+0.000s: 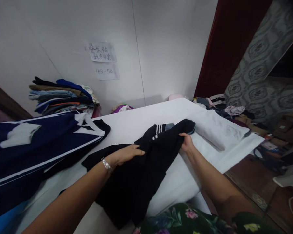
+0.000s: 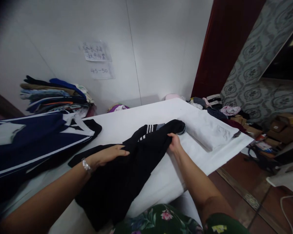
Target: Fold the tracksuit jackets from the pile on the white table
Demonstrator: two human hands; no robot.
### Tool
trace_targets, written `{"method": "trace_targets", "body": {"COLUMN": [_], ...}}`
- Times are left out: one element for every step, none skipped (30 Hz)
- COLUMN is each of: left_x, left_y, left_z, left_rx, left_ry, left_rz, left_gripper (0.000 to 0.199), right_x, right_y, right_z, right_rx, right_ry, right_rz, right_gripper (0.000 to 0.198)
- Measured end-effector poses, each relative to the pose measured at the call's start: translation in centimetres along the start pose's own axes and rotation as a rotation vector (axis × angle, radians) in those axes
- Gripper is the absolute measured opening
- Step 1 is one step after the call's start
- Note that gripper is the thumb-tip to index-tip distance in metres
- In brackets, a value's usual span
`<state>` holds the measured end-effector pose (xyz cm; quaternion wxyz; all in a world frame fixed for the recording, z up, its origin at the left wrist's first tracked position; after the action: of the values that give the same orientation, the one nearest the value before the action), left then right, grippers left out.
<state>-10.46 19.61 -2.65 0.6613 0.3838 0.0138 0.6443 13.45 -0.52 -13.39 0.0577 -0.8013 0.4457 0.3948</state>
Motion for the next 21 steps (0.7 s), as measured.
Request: {"method": "trace_targets", "body": {"left_x": [-1.2,-2.3,-3.3,-4.2,-4.9,-5.3,-5.3,-5.0,-4.4,-3.6,-2.6,-1.8,-1.0,-0.3,0.0,0.2,0.1,-0.2,-0.6,-1.0,-1.4], "left_y": [0.8,1.5,2.0,2.2,2.2,2.0,1.5,0.8,0.0,-1.0,-2.1,-3.2,-4.3,-5.6,-6.9,-8.2,-9.5,-10.7,-11.7,-12.6,-13.2], "left_z": [0.6,1.1,1.5,1.9,2.3,2.7,3.1,3.6,4.0,4.5,5.0,5.5,6.0,6.3,6.5,6.4,6.3,6.1,5.9,5.8,5.7], "left_rx": [-0.024,-0.037,-0.053,-0.077,-0.106,-0.137,-0.158,-0.165,-0.156,-0.134,-0.109,-0.089,-0.079,-0.07,-0.056,-0.022,0.008,0.037,0.062,0.076,0.083], "left_ry": [0.011,-0.012,-0.057,-0.11,-0.166,-0.22,-0.27,-0.313,-0.347,-0.369,-0.381,-0.385,-0.372,-0.347,-0.307,-0.259,-0.226,-0.194,-0.169,-0.152,-0.134], "left_rz": [-0.045,-0.08,-0.116,-0.154,-0.183,-0.189,-0.167,-0.111,-0.023,0.082,0.186,0.283,0.367,0.439,0.466,0.486,0.49,0.481,0.467,0.447,0.429], "left_gripper": [0.041,0.042,0.041,0.041,0.042,0.045,0.049,0.053,0.055,0.057,0.056,0.055,0.054,0.055,0.058,0.06,0.064,0.066,0.065,0.061,0.053], "right_x": [0.5,1.2,1.9,2.8,3.6,4.2,4.7,5.0,5.0,4.7,4.4,3.9,3.5,3.3,3.2,3.2,3.4,3.7,4.1,4.4,4.7], "right_y": [-0.4,-0.6,-0.8,-0.9,-0.8,-0.6,-0.2,0.1,0.6,1.0,1.3,1.6,1.7,1.8,1.8,1.7,1.6,1.4,1.3,1.2,1.1], "right_z": [-1.1,-2.1,-2.9,-3.5,-3.8,-3.9,-3.9,-3.8,-3.7,-3.6,-3.5,-3.4,-3.3,-3.3,-3.3,-3.3,-3.3,-3.3,-3.3,-3.3,-3.4], "right_rx": [0.002,0.005,0.009,0.008,0.002,-0.003,-0.004,0.005,0.024,0.05,0.075,0.092,0.107,0.122,0.135,0.144,0.149,0.15,0.146,0.138,0.127], "right_ry": [0.023,0.05,0.078,0.107,0.133,0.152,0.161,0.158,0.146,0.131,0.117,0.109,0.111,0.124,0.145,0.168,0.189,0.205,0.213,0.214,0.209], "right_rz": [-0.001,0.013,0.037,0.065,0.096,0.123,0.14,0.145,0.132,0.109,0.076,0.039,0.011,-0.005,-0.008,-0.003,0.011,0.029,0.045,0.056,0.063], "right_gripper": [0.014,0.014,0.015,0.015,0.015,0.015,0.015,0.015,0.015,0.017,0.022,0.028,0.034,0.037,0.037,0.036,0.035,0.033,0.031,0.028,0.025]}}
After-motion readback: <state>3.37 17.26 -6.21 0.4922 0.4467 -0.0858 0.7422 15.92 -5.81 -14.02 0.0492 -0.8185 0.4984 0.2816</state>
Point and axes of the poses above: each hand's wrist, its own y-axis away from the middle knuckle, its own x-axis out of the back of the hand, z = x × y, the point moved 6 cm from there along -y, towards the middle knuckle, and after that the axes turned 7 degrees about -z, right-handed, at the moved point
